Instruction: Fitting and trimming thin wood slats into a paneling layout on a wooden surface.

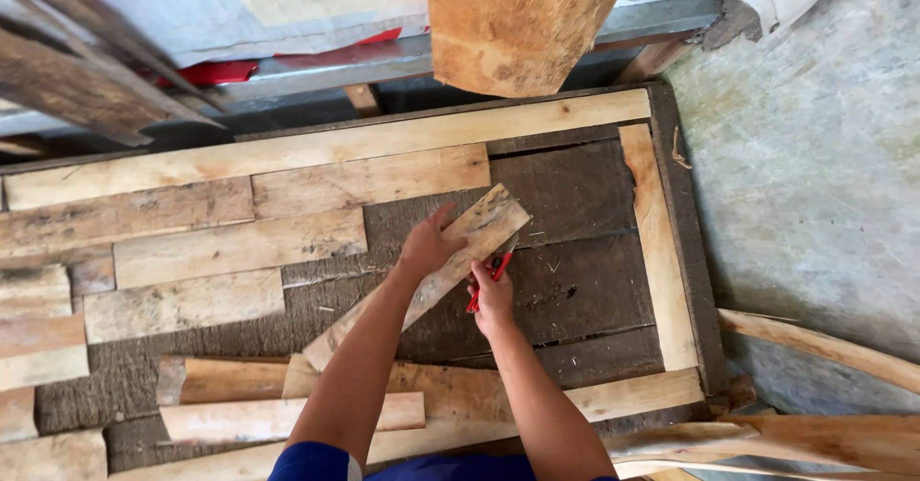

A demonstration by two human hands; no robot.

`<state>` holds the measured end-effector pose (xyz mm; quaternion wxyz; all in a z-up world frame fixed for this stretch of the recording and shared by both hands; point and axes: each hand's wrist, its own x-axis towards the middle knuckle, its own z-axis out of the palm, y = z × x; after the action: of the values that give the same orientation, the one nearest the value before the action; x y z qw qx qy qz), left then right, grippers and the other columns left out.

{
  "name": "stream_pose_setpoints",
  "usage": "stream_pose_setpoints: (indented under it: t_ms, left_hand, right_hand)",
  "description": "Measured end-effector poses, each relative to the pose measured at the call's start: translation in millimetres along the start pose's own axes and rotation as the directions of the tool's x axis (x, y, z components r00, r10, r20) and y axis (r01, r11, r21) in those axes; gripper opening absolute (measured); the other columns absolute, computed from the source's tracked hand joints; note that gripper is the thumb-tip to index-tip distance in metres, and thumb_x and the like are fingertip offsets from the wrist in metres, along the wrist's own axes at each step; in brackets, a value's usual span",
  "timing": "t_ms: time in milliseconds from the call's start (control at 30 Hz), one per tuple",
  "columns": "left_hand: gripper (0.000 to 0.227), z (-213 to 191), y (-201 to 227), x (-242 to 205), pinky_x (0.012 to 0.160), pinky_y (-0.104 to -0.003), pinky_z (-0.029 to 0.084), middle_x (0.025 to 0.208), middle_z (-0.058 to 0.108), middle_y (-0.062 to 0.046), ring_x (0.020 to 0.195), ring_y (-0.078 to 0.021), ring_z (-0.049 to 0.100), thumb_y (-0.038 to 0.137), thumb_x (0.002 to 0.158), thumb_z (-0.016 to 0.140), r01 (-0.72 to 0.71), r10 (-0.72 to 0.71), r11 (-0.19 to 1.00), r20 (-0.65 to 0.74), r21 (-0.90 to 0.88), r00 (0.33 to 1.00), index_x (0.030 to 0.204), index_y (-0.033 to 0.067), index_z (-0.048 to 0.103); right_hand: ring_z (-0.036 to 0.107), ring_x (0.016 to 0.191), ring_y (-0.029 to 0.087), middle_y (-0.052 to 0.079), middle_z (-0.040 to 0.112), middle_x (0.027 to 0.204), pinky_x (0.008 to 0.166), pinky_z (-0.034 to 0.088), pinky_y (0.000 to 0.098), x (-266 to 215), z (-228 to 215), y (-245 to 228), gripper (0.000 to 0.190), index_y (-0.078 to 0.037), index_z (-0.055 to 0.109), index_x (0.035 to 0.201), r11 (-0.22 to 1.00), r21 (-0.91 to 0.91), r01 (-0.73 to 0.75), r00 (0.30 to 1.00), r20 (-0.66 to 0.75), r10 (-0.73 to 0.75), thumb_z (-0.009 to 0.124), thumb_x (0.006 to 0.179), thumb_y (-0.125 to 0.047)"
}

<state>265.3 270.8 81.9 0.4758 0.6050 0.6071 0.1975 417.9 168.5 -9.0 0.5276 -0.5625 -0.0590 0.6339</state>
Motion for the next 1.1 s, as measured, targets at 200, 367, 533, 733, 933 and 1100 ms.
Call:
stream_pose_setpoints:
  t_ms: [200, 367, 533, 733, 933, 1100]
  left_hand:
    - [0.105, -13.6, 17.8, 4.8, 0.12, -0.06, 0.027, 0.157, 0.045, -0.009, 0.146, -0.0287, 0.04, 0.058, 0.073, 0.085, -0.01, 0.002, 0.86, 0.017, 0.51, 1.0, 0.159, 0.0233, 0.035]
    - [0.115, -31.7, -10.8, 29.7, 0.119, -0.064, 0.016, 0.163, 0.032, -0.011, 0.15, -0.0313, 0.029, 0.069, 0.07, 0.083, -0.014, -0.039, 0.731, 0.062, 0.683, 0.997, 0.159, 0.0245, 0.027]
    - [0.116, -38.7, -23.5, 57.3, 0.121, -0.066, 0.011, 0.162, 0.035, -0.009, 0.15, -0.0292, 0.031, 0.065, 0.069, 0.085, -0.004, -0.06, 0.705, 0.065, 0.709, 0.996, 0.161, 0.0272, 0.026]
    - [0.12, -32.2, -18.4, 84.0, 0.123, -0.066, 0.01, 0.16, 0.037, -0.009, 0.149, -0.0301, 0.032, 0.067, 0.067, 0.086, -0.04, -0.027, 0.705, 0.083, 0.708, 0.996, 0.163, 0.0288, 0.025]
    - [0.119, -19.2, -14.8, 97.1, 0.123, -0.066, 0.006, 0.163, 0.032, -0.008, 0.152, -0.0297, 0.028, 0.067, 0.068, 0.085, -0.064, -0.008, 0.678, 0.095, 0.732, 0.995, 0.163, 0.0301, 0.023]
    - [0.12, -12.5, -6.6, 104.3, 0.122, -0.066, 0.003, 0.167, 0.025, -0.008, 0.154, -0.0291, 0.021, 0.068, 0.069, 0.083, -0.074, -0.008, 0.661, 0.106, 0.747, 0.994, 0.164, 0.0315, 0.018]
  right_hand:
    - [0.059, 0.065, 0.009, 0.0, 0.065, 0.078, 0.052, 0.043, 0.0235, 88.2, -8.4, -36.9, 0.016, -0.012, 0.062, 0.091, 0.996, 0.039, 0.083, 0.991, -0.11, -0.078, 0.077, 0.095, -0.019]
    - [0.055, 0.058, 0.012, 0.002, 0.065, 0.076, 0.047, 0.042, 0.0257, 133.9, -5.1, -76.8, 0.015, -0.009, 0.063, 0.093, 0.99, 0.042, 0.136, 0.979, -0.161, -0.128, 0.075, 0.095, -0.017]
    - [0.056, 0.058, 0.013, 0.005, 0.068, 0.079, 0.047, 0.043, 0.0258, 158.7, -6.8, -99.4, 0.014, -0.007, 0.065, 0.096, 0.983, 0.051, 0.174, 0.977, -0.137, -0.165, 0.074, 0.097, -0.017]
    - [0.074, 0.077, 0.012, -0.002, 0.071, 0.093, 0.058, 0.054, 0.0245, 155.9, -1.1, -131.5, 0.019, -0.015, 0.059, 0.109, 0.988, -0.092, 0.123, 0.94, -0.308, -0.146, 0.072, 0.096, -0.02]
    - [0.073, 0.073, 0.016, 0.003, 0.069, 0.092, 0.059, 0.052, 0.0295, 165.0, -11.5, -135.2, 0.021, -0.011, 0.058, 0.111, 0.973, -0.132, 0.188, 0.926, -0.305, -0.221, 0.072, 0.099, -0.019]
    - [0.073, 0.075, 0.017, 0.004, 0.069, 0.095, 0.059, 0.054, 0.0298, 161.9, -12.1, -140.0, 0.03, -0.012, 0.051, 0.119, 0.96, -0.163, 0.228, 0.92, -0.285, -0.268, 0.071, 0.097, -0.015]
